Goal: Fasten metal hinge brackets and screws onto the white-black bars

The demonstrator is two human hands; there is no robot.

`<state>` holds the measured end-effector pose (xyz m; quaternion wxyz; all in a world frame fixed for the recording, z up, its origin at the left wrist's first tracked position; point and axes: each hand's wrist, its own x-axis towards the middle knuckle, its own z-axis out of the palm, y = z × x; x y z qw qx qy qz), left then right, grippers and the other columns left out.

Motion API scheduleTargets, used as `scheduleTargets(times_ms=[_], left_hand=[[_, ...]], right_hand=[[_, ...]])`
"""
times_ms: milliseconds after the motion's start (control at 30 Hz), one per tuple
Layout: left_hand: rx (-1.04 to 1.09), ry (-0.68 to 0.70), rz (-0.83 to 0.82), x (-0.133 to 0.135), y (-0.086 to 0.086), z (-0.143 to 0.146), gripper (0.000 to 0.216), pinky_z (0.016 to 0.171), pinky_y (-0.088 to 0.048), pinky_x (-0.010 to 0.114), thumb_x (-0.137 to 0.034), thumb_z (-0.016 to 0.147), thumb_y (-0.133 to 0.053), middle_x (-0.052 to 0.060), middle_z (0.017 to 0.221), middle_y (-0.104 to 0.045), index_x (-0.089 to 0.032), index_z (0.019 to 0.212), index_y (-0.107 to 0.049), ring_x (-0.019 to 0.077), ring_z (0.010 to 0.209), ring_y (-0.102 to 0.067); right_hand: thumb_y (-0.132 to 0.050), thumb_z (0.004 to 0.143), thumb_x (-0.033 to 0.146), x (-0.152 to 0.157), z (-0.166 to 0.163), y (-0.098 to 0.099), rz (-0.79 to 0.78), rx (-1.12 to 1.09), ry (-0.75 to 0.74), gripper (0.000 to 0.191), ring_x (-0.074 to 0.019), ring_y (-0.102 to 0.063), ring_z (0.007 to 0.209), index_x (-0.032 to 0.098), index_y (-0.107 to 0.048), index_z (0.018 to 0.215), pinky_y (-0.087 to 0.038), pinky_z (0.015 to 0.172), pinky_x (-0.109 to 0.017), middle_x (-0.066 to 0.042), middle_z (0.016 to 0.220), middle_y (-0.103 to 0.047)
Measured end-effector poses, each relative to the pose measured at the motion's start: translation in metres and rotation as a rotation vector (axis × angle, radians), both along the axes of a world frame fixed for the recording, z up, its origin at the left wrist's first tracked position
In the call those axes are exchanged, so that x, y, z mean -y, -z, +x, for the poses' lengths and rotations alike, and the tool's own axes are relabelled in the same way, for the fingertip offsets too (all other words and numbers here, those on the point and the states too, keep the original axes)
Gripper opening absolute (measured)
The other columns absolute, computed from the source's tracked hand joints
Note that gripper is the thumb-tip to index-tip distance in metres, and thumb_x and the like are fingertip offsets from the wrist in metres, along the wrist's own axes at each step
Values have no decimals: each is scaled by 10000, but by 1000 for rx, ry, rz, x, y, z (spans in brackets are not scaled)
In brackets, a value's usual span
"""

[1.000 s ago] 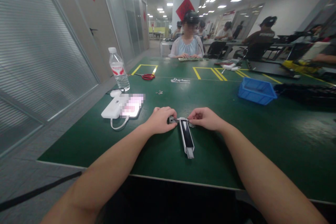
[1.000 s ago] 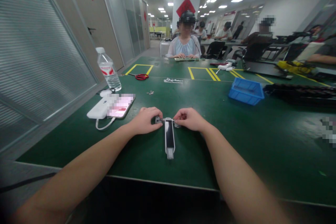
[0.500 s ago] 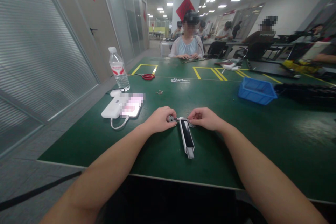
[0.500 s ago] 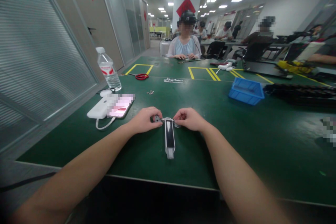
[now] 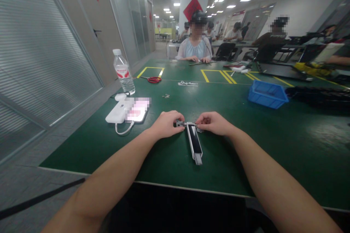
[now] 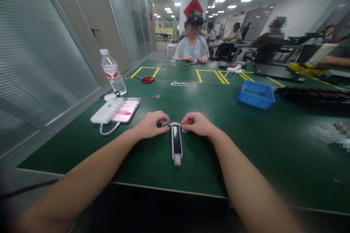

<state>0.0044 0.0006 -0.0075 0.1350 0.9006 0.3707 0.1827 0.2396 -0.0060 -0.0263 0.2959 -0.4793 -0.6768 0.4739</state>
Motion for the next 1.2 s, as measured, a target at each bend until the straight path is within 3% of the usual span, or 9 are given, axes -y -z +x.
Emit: scheduleTargets(times_ms=[300,567,700,867,1200], left_hand=[[5,-9,-9,2,-6,-2,234,787,-426,298,-323,745,-661,25,963,-631,-200,941,-623,182,896,-580],[25,-64,14,-1,-8,-6,442,874,-419,365,-491,760,-631,56,1115,-619,-197,1086,-588,233,1028,-560],[-10,-122,5,-4,-6,-6,378,971,-380,400,-347,846,-521,60,1229,-597,-207,1198,-536,237,1143,-523],[-60,-105,6,-9,1,-7,449,1002,-377,358,-126,834,-435,38,1251,-602,-207,1270,-502,190,1154,-540],[-75,-204,68,-13,3,-10,339,899,-412,379,-163,810,-513,26,1048,-682,-221,1137,-585,221,1030,-587]], right_hand=[[-740,607,286,4,-2,-8,5,-6,18,245,-86,-546,545,128,-649,771,-434,533,-227,11,602,-607],[-661,687,333,2,0,-5,130,41,106,221,-96,-524,552,139,-642,789,-418,531,-236,4,626,-597],[-629,708,339,3,0,-4,212,117,147,212,-107,-525,562,144,-650,787,-421,539,-241,-6,633,-599],[-598,729,323,5,0,-7,272,206,144,196,-114,-525,574,151,-661,797,-422,542,-243,-17,650,-607],[-589,746,325,4,0,-5,275,244,111,199,-115,-529,580,148,-661,805,-431,549,-241,-18,652,-610]])
